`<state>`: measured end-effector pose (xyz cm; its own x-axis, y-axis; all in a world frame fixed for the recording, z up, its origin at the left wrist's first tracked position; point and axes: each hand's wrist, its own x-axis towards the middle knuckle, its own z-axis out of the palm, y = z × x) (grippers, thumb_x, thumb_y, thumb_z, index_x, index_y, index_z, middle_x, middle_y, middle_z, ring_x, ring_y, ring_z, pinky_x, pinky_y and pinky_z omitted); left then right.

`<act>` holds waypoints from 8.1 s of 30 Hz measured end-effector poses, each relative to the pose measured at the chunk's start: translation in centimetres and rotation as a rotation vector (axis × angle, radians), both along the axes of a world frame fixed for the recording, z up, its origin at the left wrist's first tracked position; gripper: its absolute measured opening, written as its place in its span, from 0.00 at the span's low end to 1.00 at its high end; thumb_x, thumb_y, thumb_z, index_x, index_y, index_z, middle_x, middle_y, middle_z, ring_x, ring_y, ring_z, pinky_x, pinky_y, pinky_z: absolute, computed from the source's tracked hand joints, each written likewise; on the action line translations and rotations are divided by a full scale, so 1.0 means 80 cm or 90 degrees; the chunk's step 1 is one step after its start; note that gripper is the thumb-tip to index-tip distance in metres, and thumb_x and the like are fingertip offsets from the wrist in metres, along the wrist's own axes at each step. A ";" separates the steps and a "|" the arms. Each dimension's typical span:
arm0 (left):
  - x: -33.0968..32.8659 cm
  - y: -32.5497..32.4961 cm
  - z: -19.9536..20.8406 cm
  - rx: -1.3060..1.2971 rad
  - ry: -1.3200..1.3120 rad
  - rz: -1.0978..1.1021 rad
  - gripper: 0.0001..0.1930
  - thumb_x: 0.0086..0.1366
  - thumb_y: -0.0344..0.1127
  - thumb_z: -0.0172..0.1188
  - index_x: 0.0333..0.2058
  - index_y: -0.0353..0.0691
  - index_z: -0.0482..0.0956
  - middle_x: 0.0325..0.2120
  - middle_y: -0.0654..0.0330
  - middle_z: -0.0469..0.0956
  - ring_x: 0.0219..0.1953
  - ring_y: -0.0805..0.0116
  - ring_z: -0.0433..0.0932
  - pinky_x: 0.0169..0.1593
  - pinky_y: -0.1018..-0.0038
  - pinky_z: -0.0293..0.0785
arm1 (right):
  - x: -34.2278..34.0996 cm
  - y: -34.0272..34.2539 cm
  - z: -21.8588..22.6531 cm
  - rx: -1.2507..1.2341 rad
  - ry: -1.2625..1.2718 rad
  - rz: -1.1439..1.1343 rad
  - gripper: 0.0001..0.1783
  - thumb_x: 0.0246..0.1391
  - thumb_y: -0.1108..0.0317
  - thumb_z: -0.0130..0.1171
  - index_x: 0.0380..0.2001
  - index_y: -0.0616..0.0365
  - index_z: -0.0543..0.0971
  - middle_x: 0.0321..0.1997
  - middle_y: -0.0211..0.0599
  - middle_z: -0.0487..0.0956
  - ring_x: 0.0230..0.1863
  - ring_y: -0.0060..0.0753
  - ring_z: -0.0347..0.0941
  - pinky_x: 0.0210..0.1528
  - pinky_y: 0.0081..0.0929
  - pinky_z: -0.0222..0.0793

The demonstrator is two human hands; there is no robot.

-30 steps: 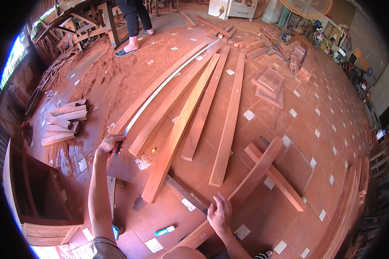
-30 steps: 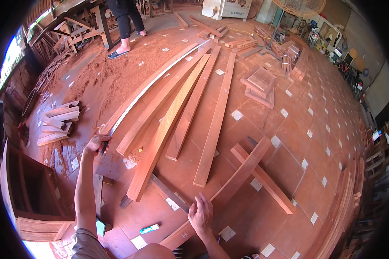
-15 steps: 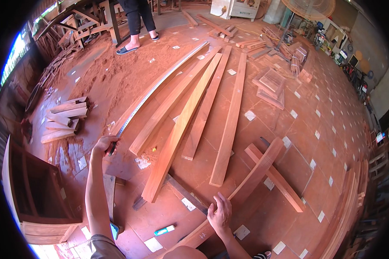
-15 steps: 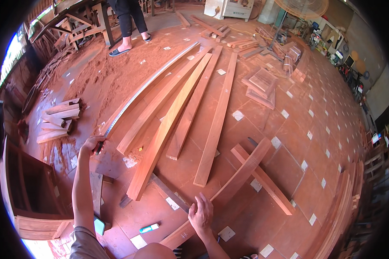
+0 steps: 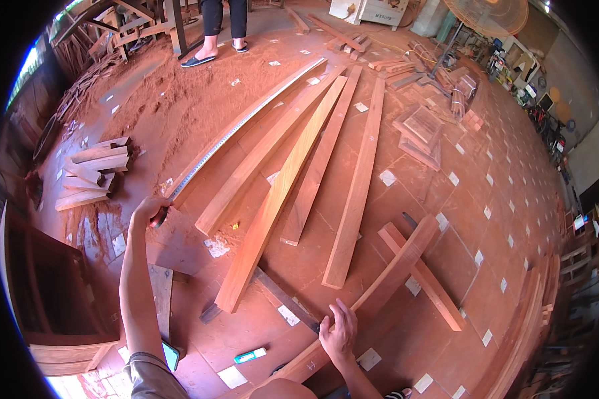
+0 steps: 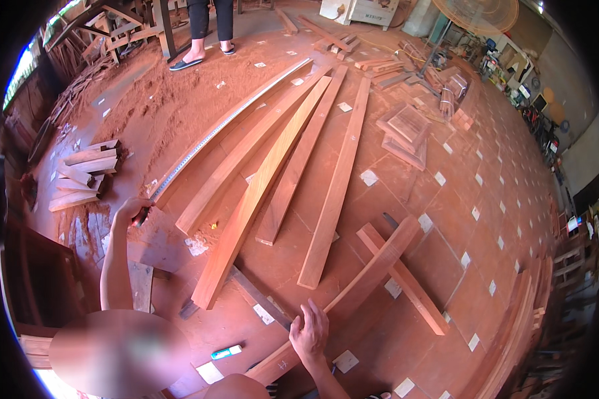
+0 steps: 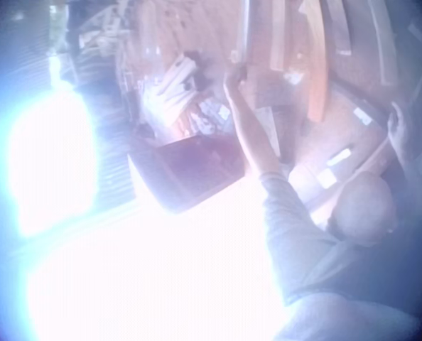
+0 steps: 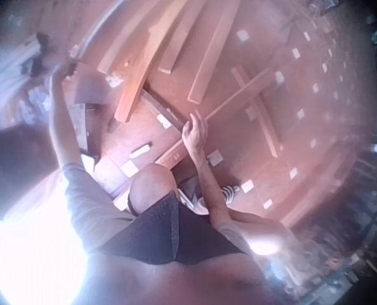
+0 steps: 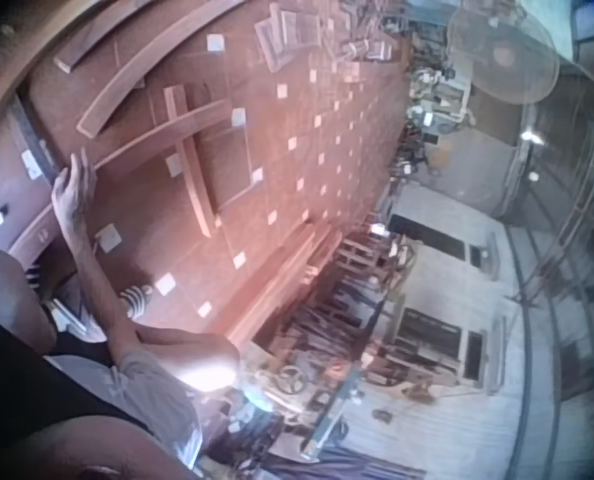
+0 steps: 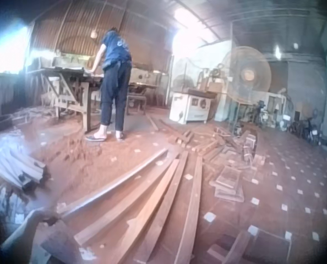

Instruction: The person measures and marks wooden planks with a tape measure, square, and marker. They arrange the planks on the floor, write labels on them, and reposition them repeatedly.

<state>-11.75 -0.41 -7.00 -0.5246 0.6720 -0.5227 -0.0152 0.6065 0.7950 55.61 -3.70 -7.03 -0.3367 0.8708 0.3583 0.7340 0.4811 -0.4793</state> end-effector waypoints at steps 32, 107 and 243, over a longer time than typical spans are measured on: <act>0.014 0.004 0.000 0.046 -0.072 -0.022 0.13 0.72 0.42 0.66 0.33 0.38 0.86 0.18 0.64 0.81 0.20 0.73 0.81 0.20 0.72 0.76 | -0.002 0.000 -0.001 -0.012 -0.028 -0.004 0.21 0.56 0.72 0.65 0.55 0.58 0.80 0.63 0.49 0.81 0.59 0.58 0.79 0.63 0.52 0.73; 0.411 -0.223 -0.010 -0.015 0.004 0.162 0.14 0.66 0.41 0.71 0.28 0.34 0.88 0.16 0.65 0.79 0.15 0.79 0.72 0.21 0.75 0.67 | 0.009 -0.003 -0.013 0.018 0.045 0.042 0.23 0.58 0.75 0.64 0.57 0.59 0.79 0.65 0.49 0.80 0.61 0.59 0.77 0.64 0.52 0.73; 0.574 0.093 -0.111 0.026 0.270 -0.109 0.20 0.66 0.51 0.68 0.33 0.37 0.92 0.25 0.51 0.88 0.33 0.53 0.90 0.46 0.57 0.85 | -0.012 0.027 0.017 -0.107 0.095 -0.015 0.29 0.55 0.71 0.70 0.61 0.61 0.76 0.66 0.55 0.77 0.63 0.62 0.75 0.67 0.51 0.71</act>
<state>34.17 7.03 -15.85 -0.5660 0.7835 -0.2565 0.4152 0.5397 0.7324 54.68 -1.55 -5.67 -0.2700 0.9292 0.2524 0.6589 0.3695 -0.6552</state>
